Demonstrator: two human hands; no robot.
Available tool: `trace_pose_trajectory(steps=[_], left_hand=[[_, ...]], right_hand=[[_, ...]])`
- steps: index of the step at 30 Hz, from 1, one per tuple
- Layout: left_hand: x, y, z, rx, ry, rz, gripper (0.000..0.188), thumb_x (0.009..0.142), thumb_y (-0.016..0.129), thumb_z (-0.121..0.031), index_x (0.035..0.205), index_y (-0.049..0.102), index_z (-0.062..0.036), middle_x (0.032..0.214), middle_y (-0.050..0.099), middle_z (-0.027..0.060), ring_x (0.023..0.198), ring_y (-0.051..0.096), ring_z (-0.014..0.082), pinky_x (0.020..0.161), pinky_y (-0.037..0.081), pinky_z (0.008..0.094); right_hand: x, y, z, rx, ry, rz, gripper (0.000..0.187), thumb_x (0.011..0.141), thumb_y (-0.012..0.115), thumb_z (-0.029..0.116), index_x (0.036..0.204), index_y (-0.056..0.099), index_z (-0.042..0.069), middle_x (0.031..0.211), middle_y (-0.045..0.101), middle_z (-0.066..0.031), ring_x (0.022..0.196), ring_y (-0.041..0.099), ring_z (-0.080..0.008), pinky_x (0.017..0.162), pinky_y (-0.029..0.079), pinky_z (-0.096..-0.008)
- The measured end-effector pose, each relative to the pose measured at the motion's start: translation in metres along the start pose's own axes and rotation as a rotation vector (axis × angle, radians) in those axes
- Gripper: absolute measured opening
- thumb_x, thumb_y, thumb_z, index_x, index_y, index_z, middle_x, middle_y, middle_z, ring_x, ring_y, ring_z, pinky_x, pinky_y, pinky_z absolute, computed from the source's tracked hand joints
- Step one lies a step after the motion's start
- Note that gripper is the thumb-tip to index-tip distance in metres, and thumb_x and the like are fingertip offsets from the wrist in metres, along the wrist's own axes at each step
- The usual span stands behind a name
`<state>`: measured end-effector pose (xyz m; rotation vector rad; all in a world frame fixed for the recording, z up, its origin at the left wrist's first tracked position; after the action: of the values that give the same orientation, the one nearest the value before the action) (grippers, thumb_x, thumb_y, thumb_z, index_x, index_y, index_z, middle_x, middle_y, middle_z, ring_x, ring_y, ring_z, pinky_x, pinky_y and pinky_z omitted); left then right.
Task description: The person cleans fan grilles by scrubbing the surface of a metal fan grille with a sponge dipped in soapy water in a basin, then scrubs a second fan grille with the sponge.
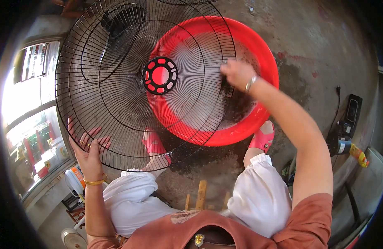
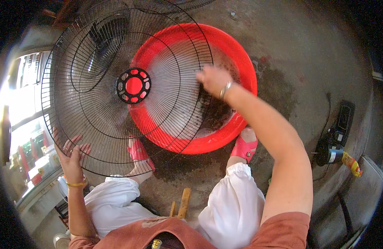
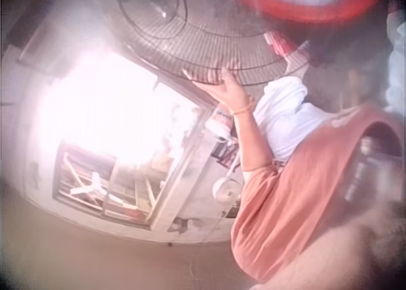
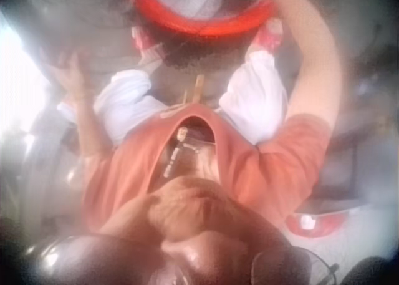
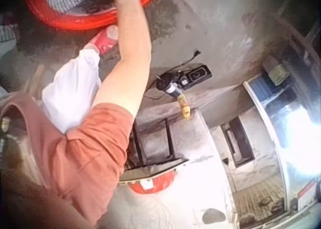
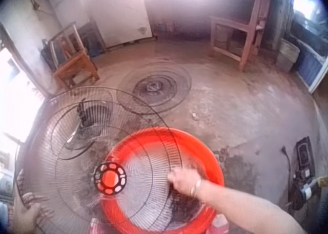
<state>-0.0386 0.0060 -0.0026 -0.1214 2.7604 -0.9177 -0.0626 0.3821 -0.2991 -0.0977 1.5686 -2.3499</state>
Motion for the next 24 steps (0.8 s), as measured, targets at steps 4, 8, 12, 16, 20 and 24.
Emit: trace_pose_trajectory(steps=[4,8,12,16,20,24], left_hand=[[0.002,-0.011,0.009,0.027,0.038,-0.048,0.071,0.09,0.044,0.003,0.15,0.013,-0.0164,0.118,0.056,0.0213,0.088,0.067,0.0273,0.07,0.059,0.0345],[0.003,-0.015,0.0,0.036,-0.011,-0.023,0.07,0.09,0.043,0.003,0.151,0.013,-0.0163,0.118,0.056,0.0213,0.086,0.067,0.0256,0.069,0.059,0.0333],[0.003,-0.015,-0.009,0.06,-0.047,0.05,0.069,0.091,0.041,0.003,0.152,0.015,-0.0158,0.122,0.055,0.0201,0.084,0.067,0.0218,0.071,0.058,0.0318],[-0.005,-0.016,-0.027,0.008,0.122,-0.03,0.07,0.089,0.044,0.003,0.151,0.015,-0.0124,0.134,0.048,0.0206,0.099,0.062,0.024,0.081,0.055,0.035],[-0.028,0.0,-0.038,-0.022,0.158,0.015,0.078,0.083,0.05,0.006,0.151,0.015,-0.0085,0.143,0.04,0.0195,0.119,0.051,0.0295,0.088,0.053,0.039],[-0.05,0.007,-0.033,-0.095,0.054,-0.022,0.082,0.083,0.049,0.006,0.152,0.01,-0.0124,0.146,0.034,0.0195,0.117,0.053,0.0299,0.079,0.057,0.0373]], right_hand=[[0.044,-0.037,-0.017,-0.1,-0.205,-0.375,0.013,0.08,0.058,0.011,0.092,0.056,0.012,0.086,0.053,-0.0109,0.083,0.059,-0.0296,0.062,0.051,-0.0431],[0.02,-0.024,-0.016,0.071,0.054,-0.566,0.013,0.078,0.061,0.012,0.09,0.056,0.012,0.086,0.054,-0.0109,0.08,0.058,-0.0317,0.062,0.05,-0.0451],[-0.03,0.025,0.019,0.189,0.214,-0.319,0.012,0.08,0.056,0.012,0.092,0.053,0.011,0.088,0.055,-0.0158,0.077,0.06,-0.0358,0.064,0.052,-0.0471],[-0.054,0.034,0.051,0.247,0.387,-0.089,0.011,0.086,0.048,0.011,0.096,0.05,0.006,0.093,0.056,-0.0209,0.075,0.063,-0.0405,0.067,0.053,-0.0497],[-0.056,0.038,0.057,0.195,0.426,-0.045,0.012,0.086,0.048,0.01,0.097,0.049,0.004,0.093,0.055,-0.0212,0.074,0.064,-0.0397,0.065,0.054,-0.0492],[-0.06,0.032,0.072,0.205,0.386,-0.069,0.014,0.086,0.049,0.011,0.098,0.048,0.004,0.094,0.054,-0.0221,0.073,0.064,-0.0384,0.063,0.054,-0.0483]])
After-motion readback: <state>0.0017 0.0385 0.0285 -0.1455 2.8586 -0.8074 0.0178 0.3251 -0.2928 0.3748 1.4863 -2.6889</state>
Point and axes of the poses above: each hand's wrist, its own x-axis towards the middle knuckle, its own y-axis out of the palm, z = x × y, the point moved 5 cm from there along x, towards the middle knuckle
